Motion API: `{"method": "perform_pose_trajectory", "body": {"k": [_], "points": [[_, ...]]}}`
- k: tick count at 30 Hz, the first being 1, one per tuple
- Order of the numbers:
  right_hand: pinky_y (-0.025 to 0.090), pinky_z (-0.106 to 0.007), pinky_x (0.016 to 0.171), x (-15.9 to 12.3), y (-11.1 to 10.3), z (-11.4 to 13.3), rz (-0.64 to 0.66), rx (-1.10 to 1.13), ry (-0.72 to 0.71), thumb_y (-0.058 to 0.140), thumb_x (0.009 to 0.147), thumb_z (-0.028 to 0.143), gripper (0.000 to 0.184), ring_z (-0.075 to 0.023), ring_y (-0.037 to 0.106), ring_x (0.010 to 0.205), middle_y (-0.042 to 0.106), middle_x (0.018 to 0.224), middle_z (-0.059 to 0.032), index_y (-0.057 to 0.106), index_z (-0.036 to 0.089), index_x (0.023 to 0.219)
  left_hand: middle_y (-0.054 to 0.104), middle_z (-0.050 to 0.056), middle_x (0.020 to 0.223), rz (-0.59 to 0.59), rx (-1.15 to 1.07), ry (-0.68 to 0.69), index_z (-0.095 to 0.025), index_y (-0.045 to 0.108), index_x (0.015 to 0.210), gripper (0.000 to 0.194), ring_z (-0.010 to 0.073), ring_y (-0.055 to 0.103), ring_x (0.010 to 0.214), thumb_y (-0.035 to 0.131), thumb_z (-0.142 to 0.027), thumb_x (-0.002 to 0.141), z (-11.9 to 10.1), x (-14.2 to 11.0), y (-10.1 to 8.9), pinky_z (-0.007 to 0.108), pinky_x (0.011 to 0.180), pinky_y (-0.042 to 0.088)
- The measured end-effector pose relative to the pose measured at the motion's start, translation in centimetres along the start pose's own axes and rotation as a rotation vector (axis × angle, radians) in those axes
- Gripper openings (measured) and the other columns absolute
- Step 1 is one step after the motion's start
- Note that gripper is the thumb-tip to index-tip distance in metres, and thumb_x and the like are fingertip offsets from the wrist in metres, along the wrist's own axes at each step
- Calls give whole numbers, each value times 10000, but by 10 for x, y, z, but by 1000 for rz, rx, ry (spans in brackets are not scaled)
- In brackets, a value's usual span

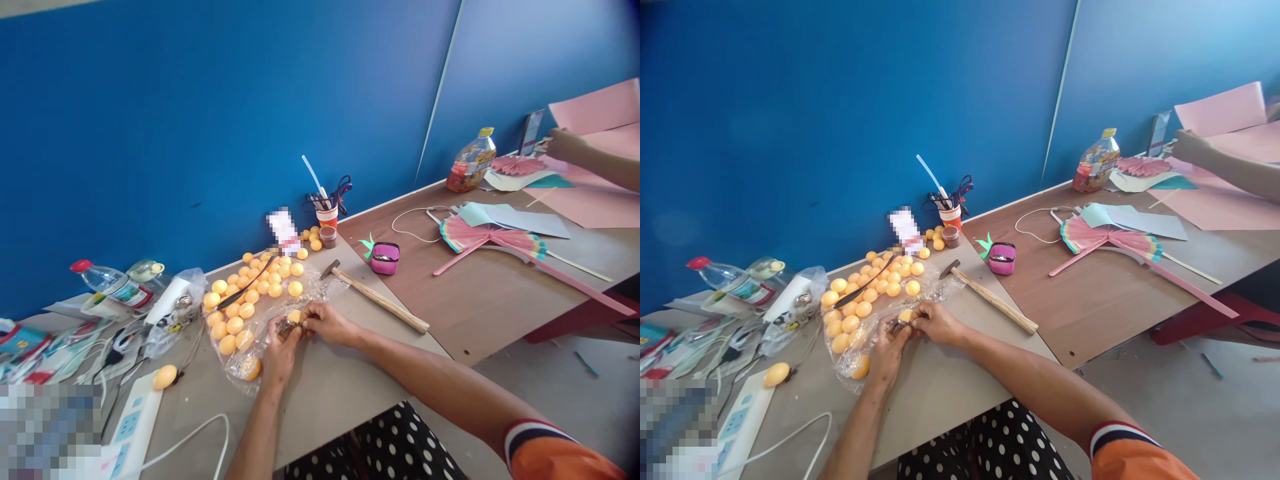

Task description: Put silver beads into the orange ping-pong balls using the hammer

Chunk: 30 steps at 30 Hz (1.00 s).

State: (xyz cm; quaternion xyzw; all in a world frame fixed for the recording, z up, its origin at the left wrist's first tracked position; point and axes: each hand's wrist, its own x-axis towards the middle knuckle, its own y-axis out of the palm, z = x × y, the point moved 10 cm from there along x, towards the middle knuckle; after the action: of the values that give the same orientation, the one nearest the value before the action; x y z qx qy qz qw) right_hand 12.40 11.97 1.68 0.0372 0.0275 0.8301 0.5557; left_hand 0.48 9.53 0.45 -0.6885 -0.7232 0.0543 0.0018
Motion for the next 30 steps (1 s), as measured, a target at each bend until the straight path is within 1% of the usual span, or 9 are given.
{"method": "perform_pose_trajectory", "body": {"k": [5,12,16,19,23,27,30], "points": [[420,-203,494,-1,-2,-4,-48,39,62,545,695,96,79,-101,524,519,579,550,27,527,167,664,721,59,884,10,6,15,-214,454,1107,463,237,701,843,675,-413,751,2,0,2,401,792,536],[437,-206,480,-2,0,-15,-95,52,135,509,694,58,116,-90,510,452,553,500,54,517,174,689,717,66,891,-53,3,67,-207,487,1085,451,220,699,821,707,-364,725,9,2,-5,370,771,546],[437,-208,485,-3,1,-16,-127,69,137,495,709,51,129,-92,512,447,541,481,59,502,177,685,717,69,890,-67,9,91,-208,496,1068,448,226,699,816,719,-361,710,9,3,-6,365,747,554],[432,-210,486,-5,1,-16,-144,74,146,492,717,51,133,-98,514,440,536,465,65,492,182,698,714,60,848,-73,22,91,-206,500,1075,455,226,698,782,719,-363,709,9,3,-6,367,730,556],[429,-208,480,-6,0,-20,-180,79,169,491,725,60,135,-98,509,426,534,448,75,459,191,718,704,59,825,-56,21,98,-196,492,1087,463,220,692,746,711,-370,718,9,2,-4,371,721,554],[433,-214,468,-2,1,-25,-168,99,197,500,716,77,131,-106,518,425,551,452,68,445,195,717,699,77,894,-36,4,110,-191,488,1081,473,221,687,789,717,-375,711,4,2,-1,368,739,547],[402,-200,454,1,-3,-13,-127,63,156,524,712,106,94,-95,498,421,541,453,65,472,184,708,700,74,936,-22,-30,71,-203,490,1100,481,224,686,835,711,-388,714,1,3,-1,374,770,540]]}}
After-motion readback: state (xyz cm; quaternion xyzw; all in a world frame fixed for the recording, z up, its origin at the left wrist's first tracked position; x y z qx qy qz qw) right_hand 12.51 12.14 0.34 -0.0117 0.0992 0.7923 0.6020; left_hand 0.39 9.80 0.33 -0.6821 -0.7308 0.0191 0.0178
